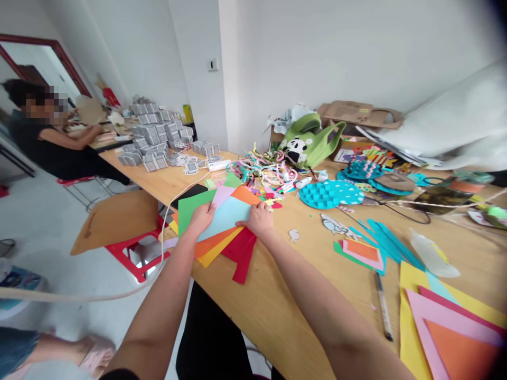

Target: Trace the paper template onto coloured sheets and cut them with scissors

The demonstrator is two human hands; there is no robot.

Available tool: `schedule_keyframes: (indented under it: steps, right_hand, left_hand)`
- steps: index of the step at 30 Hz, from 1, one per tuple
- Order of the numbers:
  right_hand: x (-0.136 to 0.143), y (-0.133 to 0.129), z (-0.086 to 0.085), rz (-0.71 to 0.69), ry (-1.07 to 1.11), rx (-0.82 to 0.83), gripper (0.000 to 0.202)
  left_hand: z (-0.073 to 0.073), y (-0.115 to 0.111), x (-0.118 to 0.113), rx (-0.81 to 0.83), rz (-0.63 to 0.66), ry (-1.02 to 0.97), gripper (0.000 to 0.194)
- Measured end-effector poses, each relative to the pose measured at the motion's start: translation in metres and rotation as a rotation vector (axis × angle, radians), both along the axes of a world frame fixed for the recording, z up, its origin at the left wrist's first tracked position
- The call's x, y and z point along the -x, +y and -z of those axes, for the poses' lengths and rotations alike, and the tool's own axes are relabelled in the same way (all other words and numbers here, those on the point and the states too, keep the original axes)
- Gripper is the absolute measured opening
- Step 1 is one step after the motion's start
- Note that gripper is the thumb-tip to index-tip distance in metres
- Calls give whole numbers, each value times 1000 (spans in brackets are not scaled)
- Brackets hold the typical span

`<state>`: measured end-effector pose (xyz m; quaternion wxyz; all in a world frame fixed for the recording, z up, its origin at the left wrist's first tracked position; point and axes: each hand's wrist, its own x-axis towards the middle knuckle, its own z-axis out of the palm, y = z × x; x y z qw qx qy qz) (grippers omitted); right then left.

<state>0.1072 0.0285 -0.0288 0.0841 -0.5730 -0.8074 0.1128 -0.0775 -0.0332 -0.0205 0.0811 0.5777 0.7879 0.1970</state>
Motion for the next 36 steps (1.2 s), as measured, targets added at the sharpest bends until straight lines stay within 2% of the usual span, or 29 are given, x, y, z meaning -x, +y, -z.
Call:
schedule_keyframes:
  steps: [5, 7, 12, 17, 18, 20, 21, 23, 26, 28, 31, 34, 36]
  right_hand:
    - [-11, 10, 3, -113, -108, -44, 80]
    - [-15, 15, 2, -153, -116, -66, 75]
    - [-25, 22, -9, -325, -137, -191, 44]
    - [-25, 21, -22, -387, -79, -370, 46]
    - [-23, 21, -24, -392, -52, -408, 47]
    - [-19, 22, -29, -395, 34, -477, 46]
    - [-18, 24, -31, -379, 99, -491, 45]
    - [-17, 30, -36, -274, 253, -415, 43]
    - [-23, 45, -37, -72, 344, -131, 39]
    - [-28, 55, -31, -32, 299, -20, 32]
    - [-34, 63, -15, 24, 245, 47, 20]
    - [-34, 66, 0, 111, 238, 68, 34]
    - [-32, 67, 6, 154, 259, 76, 40]
  left_hand:
    - [5, -3, 2, -6, 12, -23, 42]
    - [6, -4, 0, 0, 21, -23, 42]
    - [8, -7, -11, 16, 86, -15, 40]
    - [11, -15, -21, -7, 178, 30, 59]
    - [11, -15, -21, -7, 186, 52, 59]
    - [12, -14, -20, 2, 176, 84, 45]
    - [11, -13, -18, 7, 156, 88, 39]
    - [8, -9, -14, 7, 104, 89, 36]
    - [1, -3, -8, -14, 46, 90, 37]
    - [-3, -2, -7, -35, 25, 89, 38]
    - [-4, -5, -11, -69, -2, 84, 50]
    - [2, -11, -17, -187, -34, 99, 68]
    - [7, -15, -20, -299, 1, 139, 72]
